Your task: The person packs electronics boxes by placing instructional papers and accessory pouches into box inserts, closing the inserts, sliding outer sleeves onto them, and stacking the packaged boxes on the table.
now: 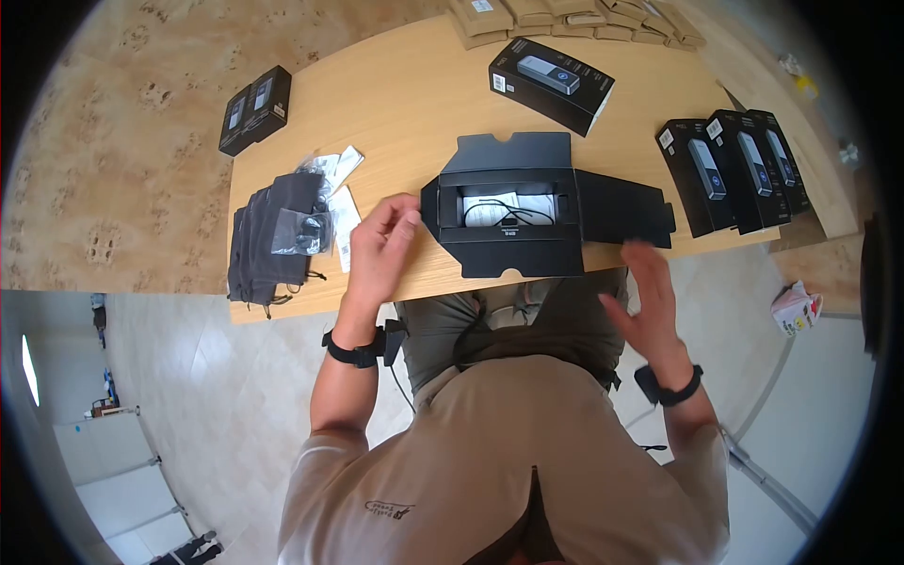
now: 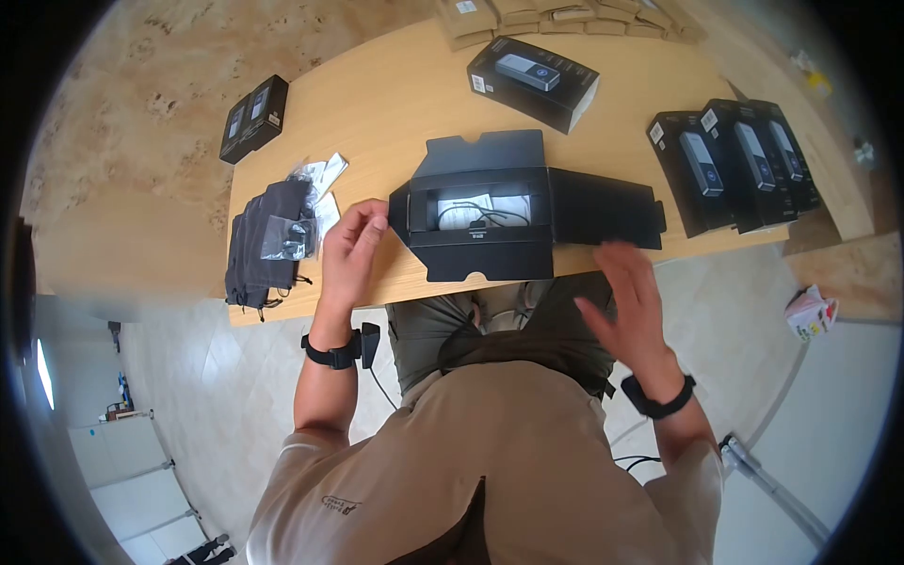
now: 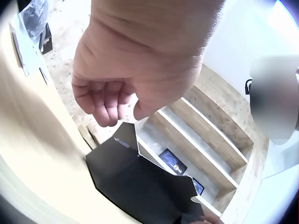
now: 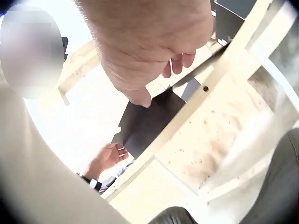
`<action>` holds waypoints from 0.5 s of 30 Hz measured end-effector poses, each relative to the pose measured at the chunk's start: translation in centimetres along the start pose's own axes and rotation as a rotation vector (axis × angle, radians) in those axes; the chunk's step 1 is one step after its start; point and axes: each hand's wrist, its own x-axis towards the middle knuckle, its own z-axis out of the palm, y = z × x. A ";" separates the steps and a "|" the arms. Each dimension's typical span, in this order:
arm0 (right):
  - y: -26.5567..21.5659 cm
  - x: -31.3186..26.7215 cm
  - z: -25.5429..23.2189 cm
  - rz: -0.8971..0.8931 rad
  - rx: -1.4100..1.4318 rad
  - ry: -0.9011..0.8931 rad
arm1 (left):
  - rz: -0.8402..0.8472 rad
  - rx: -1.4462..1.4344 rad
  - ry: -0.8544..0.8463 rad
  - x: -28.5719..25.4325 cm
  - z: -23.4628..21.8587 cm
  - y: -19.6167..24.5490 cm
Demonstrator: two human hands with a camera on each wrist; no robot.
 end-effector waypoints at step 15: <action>0.2 5.2 3.5 -0.031 -0.078 -0.057 | 0.219 0.267 -0.133 -0.3 2.5 2.1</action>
